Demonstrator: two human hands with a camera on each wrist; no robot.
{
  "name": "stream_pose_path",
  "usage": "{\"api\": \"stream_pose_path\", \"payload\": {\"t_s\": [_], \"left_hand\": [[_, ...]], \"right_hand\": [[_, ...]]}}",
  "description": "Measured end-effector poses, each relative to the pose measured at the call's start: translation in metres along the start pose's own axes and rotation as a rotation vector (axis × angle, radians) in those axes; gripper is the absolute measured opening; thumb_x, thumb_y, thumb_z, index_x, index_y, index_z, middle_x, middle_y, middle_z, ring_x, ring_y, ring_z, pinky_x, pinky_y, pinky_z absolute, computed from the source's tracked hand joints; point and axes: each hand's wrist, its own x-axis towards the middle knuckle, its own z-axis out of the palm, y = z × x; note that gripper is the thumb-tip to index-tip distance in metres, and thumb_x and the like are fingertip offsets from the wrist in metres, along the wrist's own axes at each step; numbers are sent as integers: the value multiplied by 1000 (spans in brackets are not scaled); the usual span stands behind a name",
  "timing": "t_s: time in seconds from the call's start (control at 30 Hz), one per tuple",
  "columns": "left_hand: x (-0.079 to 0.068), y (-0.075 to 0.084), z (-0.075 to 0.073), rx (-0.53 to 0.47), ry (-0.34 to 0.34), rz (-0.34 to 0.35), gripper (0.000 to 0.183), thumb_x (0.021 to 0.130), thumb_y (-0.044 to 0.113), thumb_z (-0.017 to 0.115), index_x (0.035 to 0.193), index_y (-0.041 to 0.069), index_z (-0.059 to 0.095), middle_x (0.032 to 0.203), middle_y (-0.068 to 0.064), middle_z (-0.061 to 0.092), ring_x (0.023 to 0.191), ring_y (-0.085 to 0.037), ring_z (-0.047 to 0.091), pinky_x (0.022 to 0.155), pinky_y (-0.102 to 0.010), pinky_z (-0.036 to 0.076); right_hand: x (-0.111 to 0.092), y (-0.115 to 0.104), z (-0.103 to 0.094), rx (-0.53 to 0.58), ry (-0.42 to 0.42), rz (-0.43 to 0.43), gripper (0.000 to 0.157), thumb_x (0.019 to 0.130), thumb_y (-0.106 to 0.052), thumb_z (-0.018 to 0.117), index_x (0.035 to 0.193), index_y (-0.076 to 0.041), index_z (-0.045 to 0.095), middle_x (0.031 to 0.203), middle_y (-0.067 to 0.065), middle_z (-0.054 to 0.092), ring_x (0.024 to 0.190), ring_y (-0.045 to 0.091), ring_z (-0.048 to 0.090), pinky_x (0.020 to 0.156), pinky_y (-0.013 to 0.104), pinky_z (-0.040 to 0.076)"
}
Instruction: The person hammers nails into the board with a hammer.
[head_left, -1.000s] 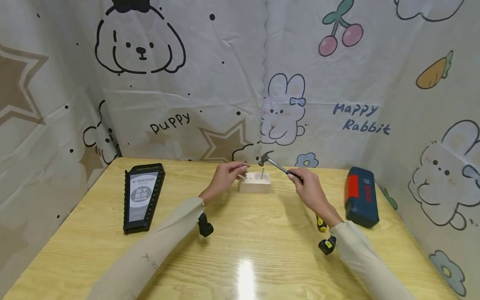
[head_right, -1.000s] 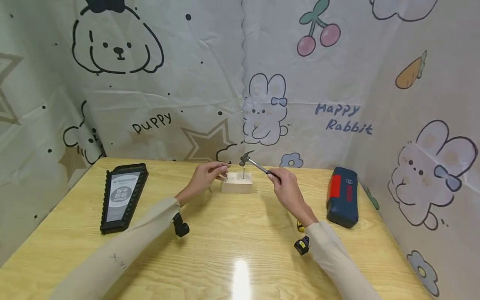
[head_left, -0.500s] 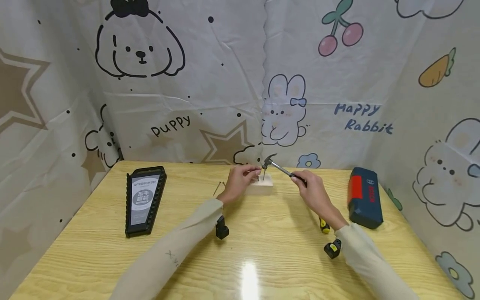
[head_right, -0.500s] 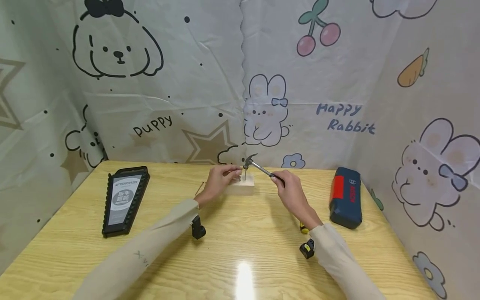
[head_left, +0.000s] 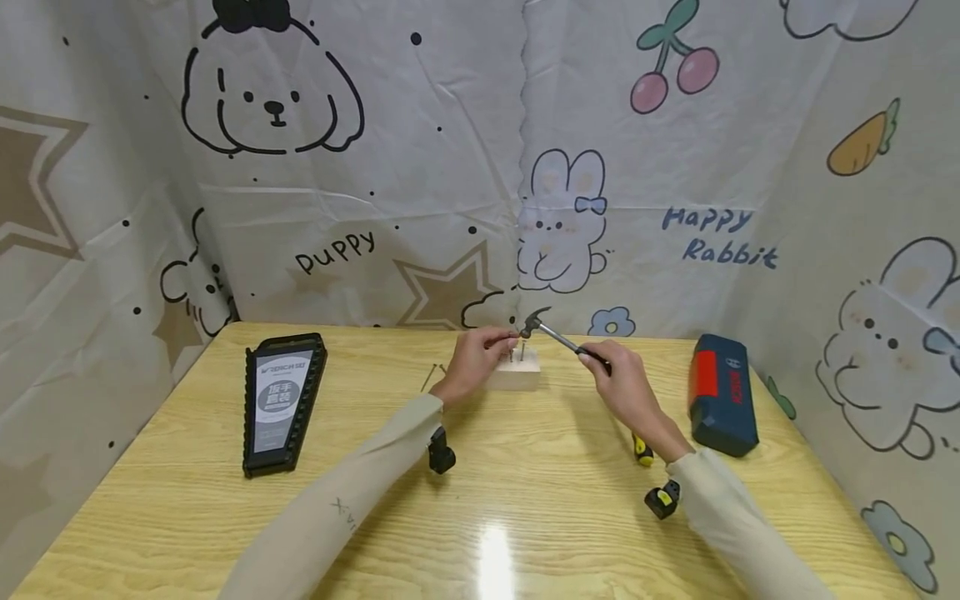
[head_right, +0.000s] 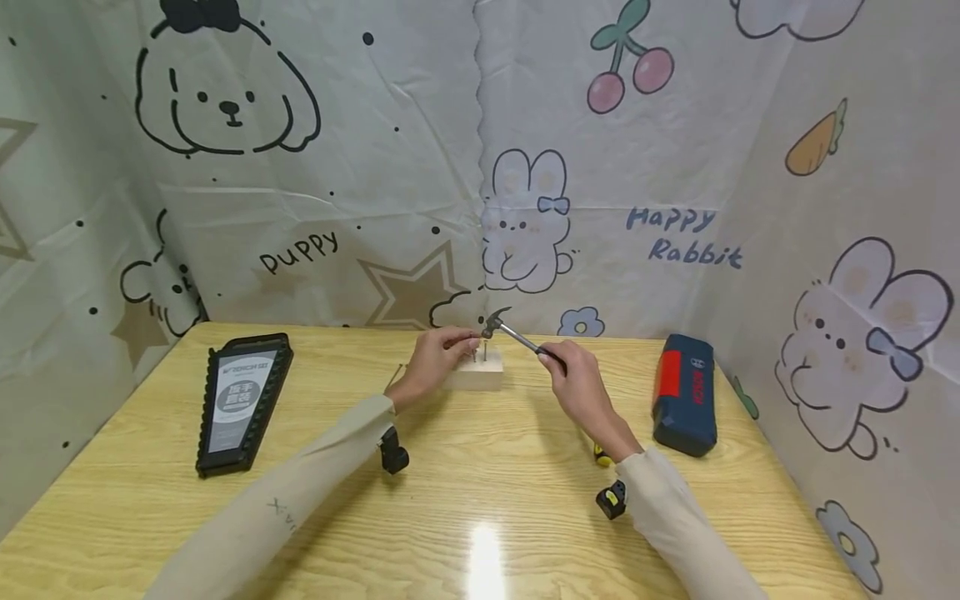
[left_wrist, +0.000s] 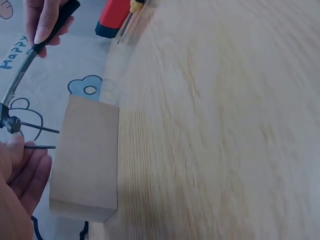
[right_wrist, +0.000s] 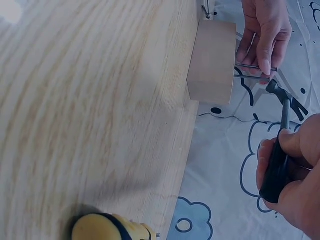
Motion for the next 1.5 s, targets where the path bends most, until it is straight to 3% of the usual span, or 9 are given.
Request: {"api": "stream_pose_path", "payload": {"t_s": [0.17,0.43,0.67,0.97,1.23,1.5], "left_hand": [[-2,-2,0,-19,7,-12,20,101,10,69,115,-2,78,108,-15,79,93,-24,76,82,-33,62],[-7,-2,8,-36,36,23,21,102,6,68,118,-4,76,111,-18,78,95,-27,76,84,-35,63],[-13,-6,16,-116,109,36,21,97,2,73,117,-5,74,108,-19,78,94,-30,77,85,-36,64],[-10,-12,9,-39,23,110,13,98,6,72,110,0,74,108,-14,79,100,-25,76,88,-35,63],[-5,-19,1,-126,-14,4,12,98,6,73,108,0,75,108,-13,79,100,-25,75,90,-33,61],[-2,-18,3,-152,-5,4,13,96,5,75,107,-2,76,108,-15,79,100,-27,76,90,-33,62]], "right_hand": [[0,0,-1,-3,30,-8,18,103,-2,65,115,7,74,98,19,72,69,18,52,59,27,43],[0,-2,-1,0,21,-9,17,103,-2,65,114,6,74,94,17,71,67,17,49,59,27,41],[-3,0,-2,-5,28,11,17,103,-3,65,115,6,74,95,16,71,70,18,51,60,28,42],[-5,1,-3,2,25,32,17,103,-4,66,115,5,75,94,15,71,70,18,51,60,27,41],[-1,-1,-3,3,44,7,18,102,-4,66,116,5,74,100,17,72,73,20,54,62,28,44],[5,-10,0,-20,21,-25,18,103,-3,64,115,6,74,100,19,72,77,24,58,65,33,47]]}}
